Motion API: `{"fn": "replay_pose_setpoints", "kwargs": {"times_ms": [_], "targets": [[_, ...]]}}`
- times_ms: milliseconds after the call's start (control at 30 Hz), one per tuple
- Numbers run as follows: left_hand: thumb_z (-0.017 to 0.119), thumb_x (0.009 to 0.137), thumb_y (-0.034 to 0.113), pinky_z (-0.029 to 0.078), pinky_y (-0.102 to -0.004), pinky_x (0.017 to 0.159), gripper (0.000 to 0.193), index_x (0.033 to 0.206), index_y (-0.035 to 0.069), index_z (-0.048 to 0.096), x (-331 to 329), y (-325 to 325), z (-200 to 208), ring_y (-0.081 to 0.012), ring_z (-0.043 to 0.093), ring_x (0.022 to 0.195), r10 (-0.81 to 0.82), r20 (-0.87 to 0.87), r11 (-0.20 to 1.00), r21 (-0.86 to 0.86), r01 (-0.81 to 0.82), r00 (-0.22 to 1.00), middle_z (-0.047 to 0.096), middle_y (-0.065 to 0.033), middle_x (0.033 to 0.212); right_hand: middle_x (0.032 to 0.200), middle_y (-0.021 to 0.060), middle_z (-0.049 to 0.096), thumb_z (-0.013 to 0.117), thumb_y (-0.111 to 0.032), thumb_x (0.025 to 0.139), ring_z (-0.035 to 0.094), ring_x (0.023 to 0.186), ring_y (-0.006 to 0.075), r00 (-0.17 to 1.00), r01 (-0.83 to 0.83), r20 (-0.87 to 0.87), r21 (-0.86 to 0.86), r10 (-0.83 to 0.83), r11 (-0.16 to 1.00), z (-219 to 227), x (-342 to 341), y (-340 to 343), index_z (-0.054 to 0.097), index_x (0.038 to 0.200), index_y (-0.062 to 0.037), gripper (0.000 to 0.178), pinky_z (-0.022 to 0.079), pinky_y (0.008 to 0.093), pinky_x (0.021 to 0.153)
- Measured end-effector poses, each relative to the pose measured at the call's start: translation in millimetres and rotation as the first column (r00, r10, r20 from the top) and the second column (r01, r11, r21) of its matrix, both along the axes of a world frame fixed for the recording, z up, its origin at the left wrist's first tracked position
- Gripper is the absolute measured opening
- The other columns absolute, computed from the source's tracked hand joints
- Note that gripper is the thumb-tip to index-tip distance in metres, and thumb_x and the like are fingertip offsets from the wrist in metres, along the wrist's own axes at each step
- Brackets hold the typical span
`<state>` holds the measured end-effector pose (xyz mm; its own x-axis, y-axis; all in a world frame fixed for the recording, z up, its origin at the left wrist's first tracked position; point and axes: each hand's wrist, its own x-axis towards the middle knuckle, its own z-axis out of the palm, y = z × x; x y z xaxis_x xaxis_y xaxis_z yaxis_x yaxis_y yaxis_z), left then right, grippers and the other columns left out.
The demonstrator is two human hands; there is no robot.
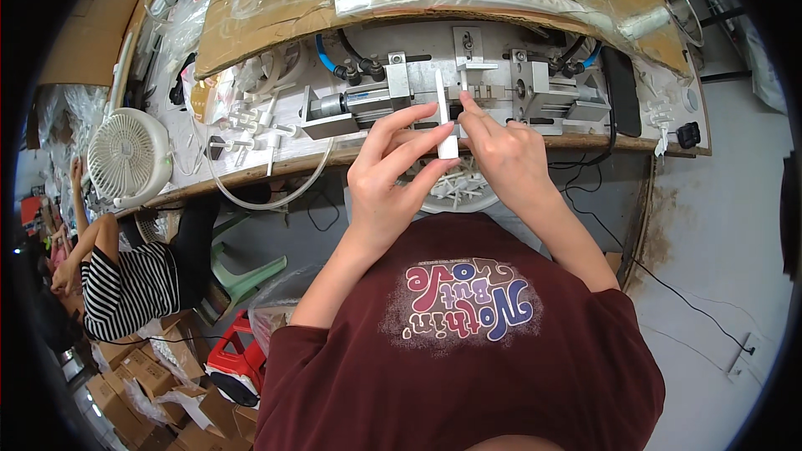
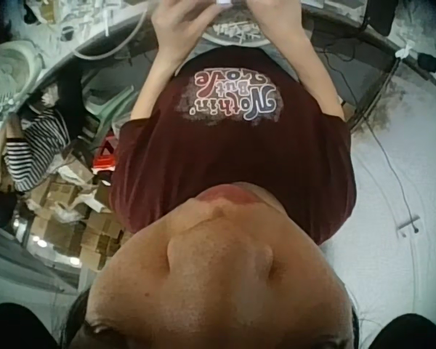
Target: The recorder uses a pneumatic machine to assemble or press-fit small white plastic sprayer components.
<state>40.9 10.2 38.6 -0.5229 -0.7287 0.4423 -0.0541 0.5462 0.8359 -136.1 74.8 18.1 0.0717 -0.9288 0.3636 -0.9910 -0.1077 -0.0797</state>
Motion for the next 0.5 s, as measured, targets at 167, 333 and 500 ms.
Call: {"fn": "replay_pose_setpoints", "kwargs": {"times_ms": [167, 333, 500], "targets": [[0.079, 0.07, -0.007, 0.059, -0.0288, 0.079, 0.039, 0.108, -0.001, 0.072, 0, -1, 0, -0.0178, 0.069, 0.091, 0.01, 0.002, 0.999, -0.053, -0.01, 1.0, 0.061, -0.0126, 0.124, 0.117, 0.0133, 0.069, 0.074, -0.013, 0.073, 0.065, 0.055, 0.025, 1.0, 0.005, -0.001, 0.032, -0.005, 0.999, 4, 3, -2, 0.06, 0.093, -0.0042, 0.025, 0.053, 0.0321, 0.054], [0.078, 0.071, -0.007, 0.058, -0.0288, 0.077, 0.038, 0.108, -0.001, 0.072, 4, -1, 0, -0.0168, 0.069, 0.088, 0.027, 0.03, 0.997, -0.075, -0.024, 0.999, 0.061, -0.0128, 0.124, 0.092, 0.0118, 0.07, 0.07, -0.02, 0.082, 0.068, 0.065, 0.0279, 0.947, -0.084, 0.317, 0.062, 0.06, 0.995, 39, -9, -15, 0.06, 0.092, -0.0062, 0.02, 0.053, 0.0362, 0.056], [0.079, 0.072, -0.002, 0.057, -0.0288, 0.071, 0.038, 0.109, 0.001, 0.073, -3, -2, -8, -0.0152, 0.066, 0.08, 0.041, 0.089, 0.987, -0.16, -0.027, 0.995, 0.062, -0.0112, 0.122, 0.084, 0.0053, 0.066, 0.076, -0.025, 0.082, 0.061, 0.058, 0.0154, 0.943, -0.003, 0.315, -0.31, 0.106, 0.951, 102, -31, -77, 0.066, 0.095, -0.0037, 0.027, 0.048, 0.0301, 0.055]]}}
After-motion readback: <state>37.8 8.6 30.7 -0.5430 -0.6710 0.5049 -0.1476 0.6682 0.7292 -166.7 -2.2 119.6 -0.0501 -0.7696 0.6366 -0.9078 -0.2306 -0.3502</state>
